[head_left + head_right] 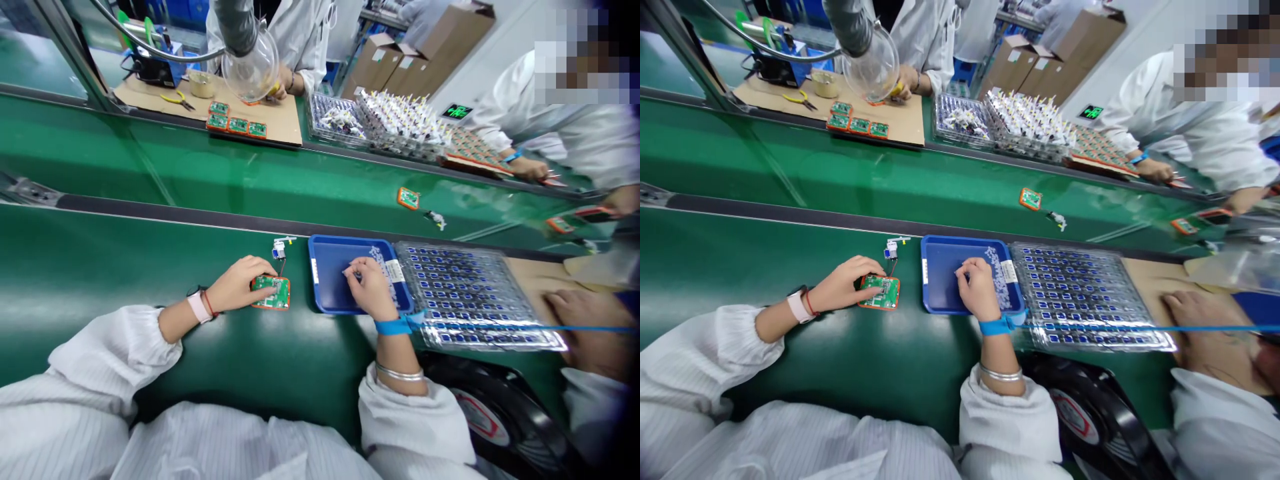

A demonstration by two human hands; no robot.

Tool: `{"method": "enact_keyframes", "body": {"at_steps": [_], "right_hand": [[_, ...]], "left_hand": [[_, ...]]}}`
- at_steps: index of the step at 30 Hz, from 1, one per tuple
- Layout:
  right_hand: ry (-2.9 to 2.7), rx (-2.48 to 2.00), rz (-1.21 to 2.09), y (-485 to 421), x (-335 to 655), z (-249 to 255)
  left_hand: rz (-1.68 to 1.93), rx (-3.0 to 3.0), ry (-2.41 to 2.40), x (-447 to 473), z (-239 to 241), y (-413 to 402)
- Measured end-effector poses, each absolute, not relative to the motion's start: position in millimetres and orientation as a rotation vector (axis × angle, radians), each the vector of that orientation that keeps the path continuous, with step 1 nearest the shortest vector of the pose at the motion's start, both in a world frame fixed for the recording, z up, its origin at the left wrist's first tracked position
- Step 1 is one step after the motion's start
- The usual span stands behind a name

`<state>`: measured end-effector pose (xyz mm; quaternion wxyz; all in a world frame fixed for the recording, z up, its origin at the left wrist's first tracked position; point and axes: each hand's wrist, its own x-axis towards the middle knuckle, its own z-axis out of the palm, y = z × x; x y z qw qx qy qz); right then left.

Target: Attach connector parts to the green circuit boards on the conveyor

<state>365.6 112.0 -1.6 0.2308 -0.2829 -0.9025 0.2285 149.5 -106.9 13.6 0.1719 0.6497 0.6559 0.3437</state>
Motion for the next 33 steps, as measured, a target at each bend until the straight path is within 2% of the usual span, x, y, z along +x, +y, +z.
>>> {"method": "enact_keyframes", "body": {"at_steps": [5, 9, 22, 33], "right_hand": [[-2.400, -0.498, 0.911, 41, 326, 19], [-2.338, -0.497, 1.054, 3, 305, 14], [-2.384, -0.527, 1.083, -1, 301, -3], [-2.347, -0.548, 1.283, 1, 300, -5]], "left_hand": [[1.224, 1.686, 1.775, 154, 14, -96], [1.274, 1.608, 1.704, 155, 16, -95], [1.163, 1.570, 1.817, 154, 9, -96], [1.063, 1.624, 1.914, 160, 16, -96]]}}
